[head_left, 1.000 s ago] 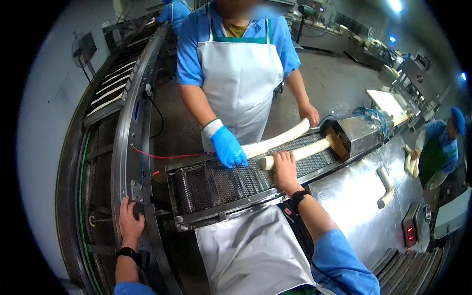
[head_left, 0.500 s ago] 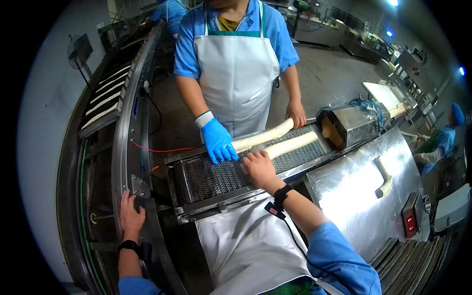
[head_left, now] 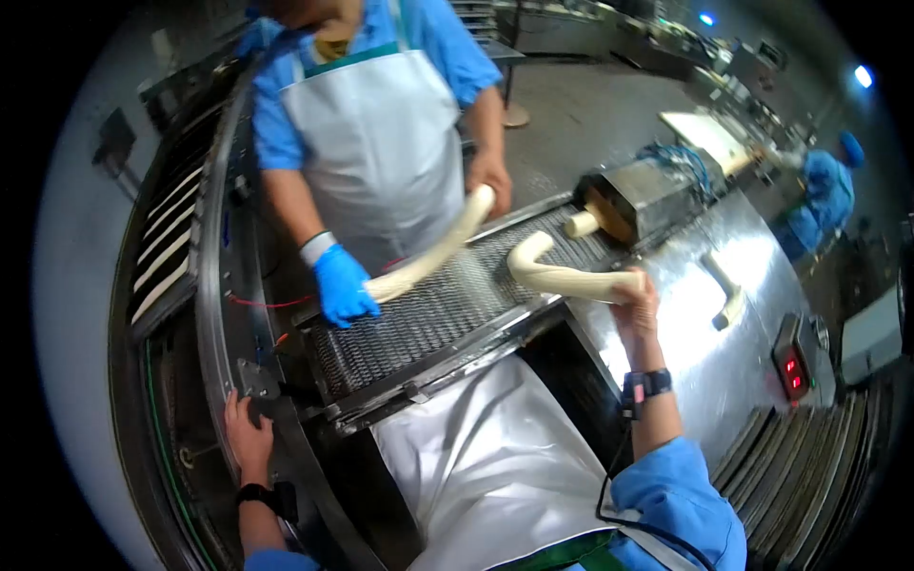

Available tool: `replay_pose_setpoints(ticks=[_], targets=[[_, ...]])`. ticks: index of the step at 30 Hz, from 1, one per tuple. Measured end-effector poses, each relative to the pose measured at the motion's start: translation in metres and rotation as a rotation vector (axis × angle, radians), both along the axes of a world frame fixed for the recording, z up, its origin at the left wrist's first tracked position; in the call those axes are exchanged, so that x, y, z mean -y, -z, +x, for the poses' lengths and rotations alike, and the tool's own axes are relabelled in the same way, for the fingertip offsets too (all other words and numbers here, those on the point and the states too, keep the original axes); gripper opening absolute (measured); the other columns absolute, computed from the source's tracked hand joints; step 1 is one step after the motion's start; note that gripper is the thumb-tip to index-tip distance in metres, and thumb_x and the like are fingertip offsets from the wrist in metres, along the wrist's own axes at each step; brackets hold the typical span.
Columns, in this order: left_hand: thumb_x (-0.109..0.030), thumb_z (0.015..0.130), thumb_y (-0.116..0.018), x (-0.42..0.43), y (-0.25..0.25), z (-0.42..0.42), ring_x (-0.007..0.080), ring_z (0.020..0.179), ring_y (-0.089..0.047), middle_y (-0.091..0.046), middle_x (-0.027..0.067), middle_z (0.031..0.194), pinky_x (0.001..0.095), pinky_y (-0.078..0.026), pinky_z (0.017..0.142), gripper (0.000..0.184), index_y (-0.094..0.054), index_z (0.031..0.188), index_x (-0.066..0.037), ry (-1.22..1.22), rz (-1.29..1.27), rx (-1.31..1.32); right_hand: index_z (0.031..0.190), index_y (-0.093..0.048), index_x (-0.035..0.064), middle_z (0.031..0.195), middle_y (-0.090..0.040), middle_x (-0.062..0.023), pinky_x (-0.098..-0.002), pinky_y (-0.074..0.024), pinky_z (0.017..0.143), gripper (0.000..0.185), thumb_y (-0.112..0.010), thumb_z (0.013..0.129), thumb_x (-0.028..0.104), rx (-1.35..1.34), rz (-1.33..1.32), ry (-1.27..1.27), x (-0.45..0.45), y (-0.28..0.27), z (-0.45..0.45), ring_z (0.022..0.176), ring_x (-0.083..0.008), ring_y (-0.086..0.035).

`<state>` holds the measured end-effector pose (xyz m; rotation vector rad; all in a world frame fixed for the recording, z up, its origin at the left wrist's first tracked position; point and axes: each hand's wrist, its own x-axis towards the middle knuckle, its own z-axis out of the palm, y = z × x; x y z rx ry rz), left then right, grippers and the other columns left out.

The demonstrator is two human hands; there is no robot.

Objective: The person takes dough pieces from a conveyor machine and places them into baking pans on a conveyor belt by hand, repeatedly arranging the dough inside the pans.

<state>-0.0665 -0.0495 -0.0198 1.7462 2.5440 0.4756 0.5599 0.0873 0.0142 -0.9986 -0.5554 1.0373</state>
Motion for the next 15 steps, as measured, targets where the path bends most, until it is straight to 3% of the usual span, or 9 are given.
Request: replay_pose_setpoints(ticks=[1, 2, 4, 6, 8, 10, 12, 15], targets=[[-0.004, 0.077, -0.061, -0.002, -0.016, 0.007, 0.0349, 0.134, -0.033, -0.038, 0.0168, 0.143, 0.0425, -0.032, 0.109, 0.041, -0.054, 0.117, 0.002, 0.018, -0.084, -0.004, 0.102, -0.055, 0.0080, 0.087, -0.057, -0.0045, -0.0309, -0.0535, 0.069, 0.040, -0.067, 0.065, -0.002, -0.018, -0.042, 0.120, 0.024, 0.005, 0.024, 0.078, -0.0192, -0.060], [-0.004, 0.078, -0.061, 0.000, -0.002, -0.003, 0.0344, 0.135, -0.032, -0.038, 0.0162, 0.144, 0.0431, -0.031, 0.110, 0.041, -0.054, 0.118, 0.002, -0.001, -0.048, -0.042, 0.101, -0.056, 0.0068, 0.085, -0.057, -0.0052, -0.0304, -0.0531, 0.066, 0.037, -0.066, 0.066, 0.000, -0.041, -0.080, 0.245, 0.048, 0.009, 0.048, 0.073, -0.0191, -0.059], [-0.004, 0.078, -0.062, -0.002, 0.001, -0.008, 0.0342, 0.136, -0.031, -0.037, 0.0156, 0.144, 0.0434, -0.030, 0.111, 0.041, -0.053, 0.118, 0.002, -0.010, -0.050, -0.018, 0.099, -0.057, 0.0053, 0.081, -0.057, -0.0058, -0.0287, -0.0512, 0.063, 0.032, -0.061, 0.068, 0.002, 0.381, -0.357, 0.296, 0.092, 0.032, 0.105, 0.068, -0.0202, -0.059], [-0.003, 0.078, -0.062, -0.002, -0.002, -0.007, 0.0339, 0.137, -0.030, -0.036, 0.0155, 0.145, 0.0434, -0.031, 0.111, 0.041, -0.054, 0.118, 0.002, -0.005, -0.064, -0.057, 0.107, -0.059, -0.0012, 0.083, -0.061, -0.0135, -0.0332, -0.0507, 0.065, 0.041, -0.059, 0.067, 0.006, 1.033, -0.737, 0.079, 0.128, 0.033, 0.127, 0.067, -0.0242, -0.061], [-0.002, 0.078, -0.062, -0.003, -0.007, 0.004, 0.0336, 0.137, -0.029, -0.035, 0.0152, 0.146, 0.0434, -0.031, 0.112, 0.041, -0.054, 0.118, 0.001, 0.020, -0.044, -0.126, 0.113, -0.059, -0.0016, 0.088, -0.062, -0.0187, -0.0357, -0.0508, 0.076, 0.047, -0.061, 0.067, 0.010, 1.330, -0.733, 0.022, 0.138, 0.045, 0.149, 0.075, -0.0282, -0.062], [-0.002, 0.077, -0.062, -0.002, -0.023, 0.018, 0.0333, 0.138, -0.028, -0.033, 0.0153, 0.147, 0.0434, -0.031, 0.112, 0.041, -0.054, 0.118, 0.001, -0.001, -0.051, -0.043, 0.119, -0.057, 0.0004, 0.103, -0.060, -0.0223, -0.0384, -0.0474, 0.089, 0.053, -0.062, 0.069, 0.015, 1.107, -0.642, 0.098, 0.132, 0.031, 0.160, 0.096, -0.0337, -0.060], [-0.001, 0.076, -0.063, 0.008, -0.019, 0.016, 0.0337, 0.138, -0.028, -0.031, 0.0156, 0.148, 0.0441, -0.032, 0.111, 0.042, -0.054, 0.117, 0.002, -0.005, -0.097, -0.171, 0.124, -0.055, 0.0030, 0.119, -0.053, -0.0259, -0.0408, -0.0426, 0.098, 0.058, -0.064, 0.070, 0.020, 1.361, -0.584, 0.314, 0.117, 0.050, 0.200, 0.114, -0.0373, -0.050], [0.001, 0.073, -0.062, 0.036, -0.011, 0.019, 0.0344, 0.137, -0.029, -0.031, 0.0163, 0.148, 0.0445, -0.032, 0.110, 0.046, -0.053, 0.118, 0.002, -0.085, -0.139, -0.200, 0.129, -0.052, 0.0083, 0.126, -0.047, -0.0269, -0.0441, -0.0405, 0.101, 0.064, -0.066, 0.069, 0.025, 1.376, -0.632, 0.427, 0.086, 0.054, 0.262, 0.118, -0.0419, -0.045]])
